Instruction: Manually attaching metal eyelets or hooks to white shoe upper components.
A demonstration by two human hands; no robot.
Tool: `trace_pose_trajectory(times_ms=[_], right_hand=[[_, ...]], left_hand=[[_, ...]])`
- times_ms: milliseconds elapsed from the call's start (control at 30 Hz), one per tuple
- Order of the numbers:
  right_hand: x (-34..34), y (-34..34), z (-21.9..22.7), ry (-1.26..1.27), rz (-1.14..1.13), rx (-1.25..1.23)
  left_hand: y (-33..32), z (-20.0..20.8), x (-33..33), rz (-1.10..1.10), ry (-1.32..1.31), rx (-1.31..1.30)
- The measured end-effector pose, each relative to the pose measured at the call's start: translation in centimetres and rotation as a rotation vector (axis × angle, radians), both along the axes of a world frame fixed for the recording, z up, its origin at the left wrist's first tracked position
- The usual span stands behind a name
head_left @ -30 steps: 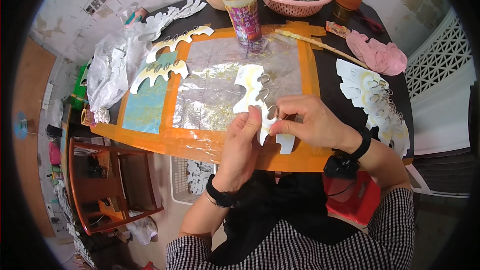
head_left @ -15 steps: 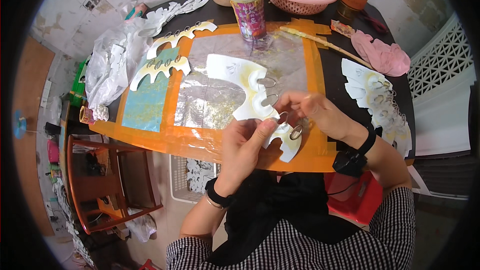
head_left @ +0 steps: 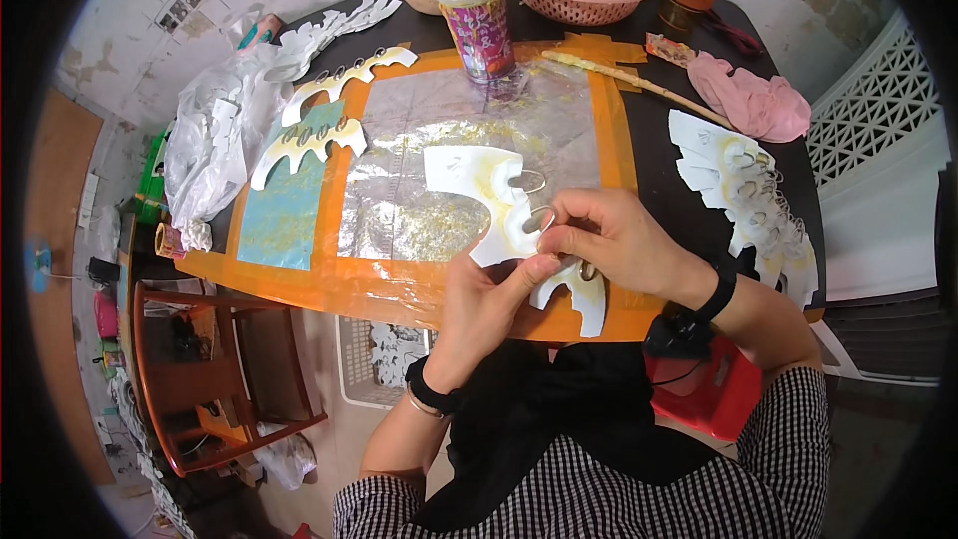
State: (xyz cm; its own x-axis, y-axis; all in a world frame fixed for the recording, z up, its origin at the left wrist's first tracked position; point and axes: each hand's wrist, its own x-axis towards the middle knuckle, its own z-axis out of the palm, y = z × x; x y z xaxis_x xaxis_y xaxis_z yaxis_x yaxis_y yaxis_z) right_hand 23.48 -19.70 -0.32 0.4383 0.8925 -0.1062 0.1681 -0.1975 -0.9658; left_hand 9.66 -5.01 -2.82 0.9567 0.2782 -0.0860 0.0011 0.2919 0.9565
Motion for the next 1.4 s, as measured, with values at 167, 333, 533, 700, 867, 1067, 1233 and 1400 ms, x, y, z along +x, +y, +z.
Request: trace_pose_trajectory(times_ms=[167,333,533,700,867,1067,1233,1400], right_hand=[[1.5,-0.2,-1.6,0.246,-0.051,0.223],[1.6,0.2,1.1,0.175,-0.070,0.076],[1.0,0.0,0.8,0.171,-0.150,0.198],[0.8,0.0,0.6,0.226,-0.092,0.279],[2.2,-0.6,0.6,0.330,0.036,0.097],[2.7,-1.0,0.7,0.280,0.139,-0.044],[1.8,-0.7,1.1,0.287,-0.037,0.039],[0.6,-0.4,0.9,0.206,-0.119,0.076]], left_hand=[[0.2,0.1,-0.3,-0.048,0.042,0.121],[0.3,0.0,-0.5,-0.122,0.043,0.127],[1.1,0.9,0.1,-0.112,-0.104,-0.053],[0.5,0.7,1.6,0.051,0.046,-0.139],[1.8,1.0,1.9,0.055,-0.026,-0.366],[1.7,1.6,2.2,0.159,0.011,-0.376],[1.2,0.7,0.7,0.012,-0.014,-0.327],[-1.4,1.6,-0.1,0.068,-0.016,-0.240]])
